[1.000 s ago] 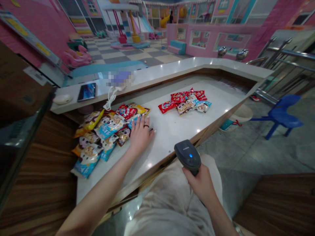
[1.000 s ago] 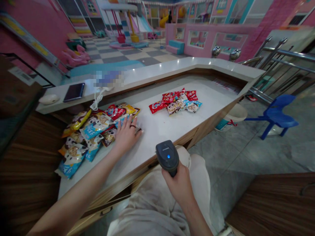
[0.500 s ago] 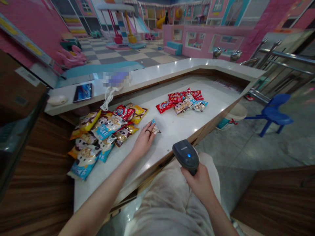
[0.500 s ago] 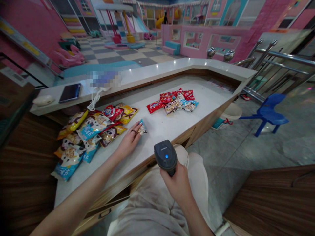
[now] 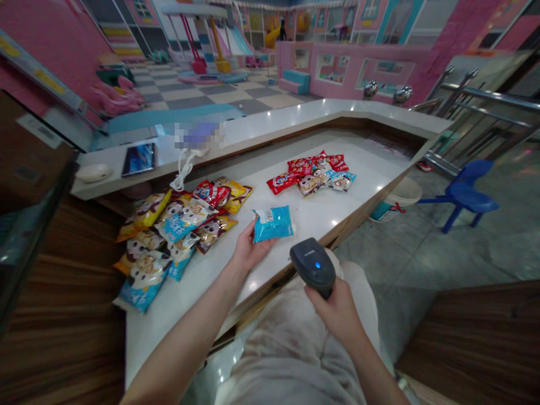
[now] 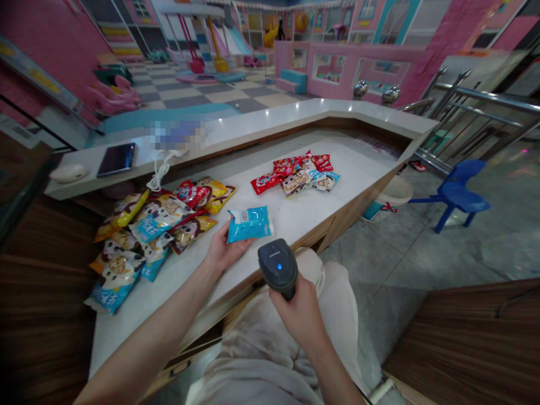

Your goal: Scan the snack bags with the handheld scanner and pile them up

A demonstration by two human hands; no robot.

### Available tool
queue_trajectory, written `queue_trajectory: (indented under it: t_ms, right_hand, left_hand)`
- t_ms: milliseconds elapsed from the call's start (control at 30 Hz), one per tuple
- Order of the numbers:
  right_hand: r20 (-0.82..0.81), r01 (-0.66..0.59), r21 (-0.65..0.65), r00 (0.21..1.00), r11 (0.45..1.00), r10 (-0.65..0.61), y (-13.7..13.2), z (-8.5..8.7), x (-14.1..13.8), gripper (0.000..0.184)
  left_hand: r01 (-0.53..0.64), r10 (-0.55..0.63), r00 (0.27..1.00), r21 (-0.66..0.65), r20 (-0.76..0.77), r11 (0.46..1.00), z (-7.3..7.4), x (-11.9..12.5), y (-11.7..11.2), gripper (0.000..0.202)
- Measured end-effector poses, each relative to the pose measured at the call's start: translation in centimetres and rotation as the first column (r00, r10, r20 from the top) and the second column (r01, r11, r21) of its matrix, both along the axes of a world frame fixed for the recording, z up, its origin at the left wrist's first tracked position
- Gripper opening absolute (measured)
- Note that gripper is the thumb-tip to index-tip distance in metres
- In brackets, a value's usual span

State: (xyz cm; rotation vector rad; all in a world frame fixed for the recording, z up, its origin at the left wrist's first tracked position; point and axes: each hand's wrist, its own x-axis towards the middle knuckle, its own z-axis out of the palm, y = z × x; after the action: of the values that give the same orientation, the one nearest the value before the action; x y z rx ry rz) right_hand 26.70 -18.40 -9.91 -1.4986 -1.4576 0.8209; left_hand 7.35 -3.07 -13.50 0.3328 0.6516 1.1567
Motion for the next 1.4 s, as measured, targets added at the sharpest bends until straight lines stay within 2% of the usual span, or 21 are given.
queue_trajectory:
  t_ms: [133, 300, 433, 533, 733, 900, 1100, 1400]
  right_hand:
    - [0.001, -0.01, 0.003, 1.0, 1.0, 0.01, 0.2, 0.1, -0.5, 0.009]
    - [-0.009, -0.032, 0.019, 0.999, 0.999, 0.032, 0.6, 0.6, -1.2, 0.011]
    - [-0.02, -0.048, -0.001, 0.999, 0.999, 0.048, 0.8, 0.7, -1.5, 0.011]
    - [-0.019, -0.051, 0.0, 0.999, 0.999, 0.051, 0.9, 0.8, -1.5, 0.011]
    - [-0.008, -0.056, 0.002, 0.998, 0.998, 0.056, 0.8, 1.1, -1.4, 0.01]
    - [-0.013, -0.05, 0.015, 0.999, 0.999, 0.05, 0.8, 0.8, -1.3, 0.011]
    - [-0.032, -0.063, 0.006, 0.997, 0.998, 0.063, 0.7, 0.9, -1.3, 0.012]
    - [-0.032, -0.091, -0.013, 0.995, 0.996, 0.091, 0.3, 1.9, -1.4, 0.016]
  left_hand:
    - [0.084, -0.084, 0.996, 0.04, -0.004, 0.996, 0.0, 0.2, -0.3, 0.055]
    - [0.173, -0.156, 0.982, 0.182, -0.105, 0.968, -0.4, 0.4, -0.7, 0.051]
    - [0.228, -0.208, 0.969, 0.165, -0.13, 0.96, -0.3, 0.4, -0.7, 0.053]
    - [0.235, -0.213, 0.966, 0.155, -0.144, 0.96, -0.1, 0.5, -0.7, 0.052]
    - [0.173, -0.145, 0.973, 0.153, -0.18, 0.973, 0.1, 1.0, -0.8, 0.042]
    - [0.182, -0.159, 0.976, 0.159, -0.15, 0.97, -0.1, 0.9, -0.7, 0.044]
    - [0.245, -0.223, 0.965, 0.176, -0.136, 0.953, -0.1, 0.4, -0.7, 0.053]
    - [0.199, -0.175, 0.978, 0.243, -0.116, 0.949, 0.1, 1.1, -0.7, 0.045]
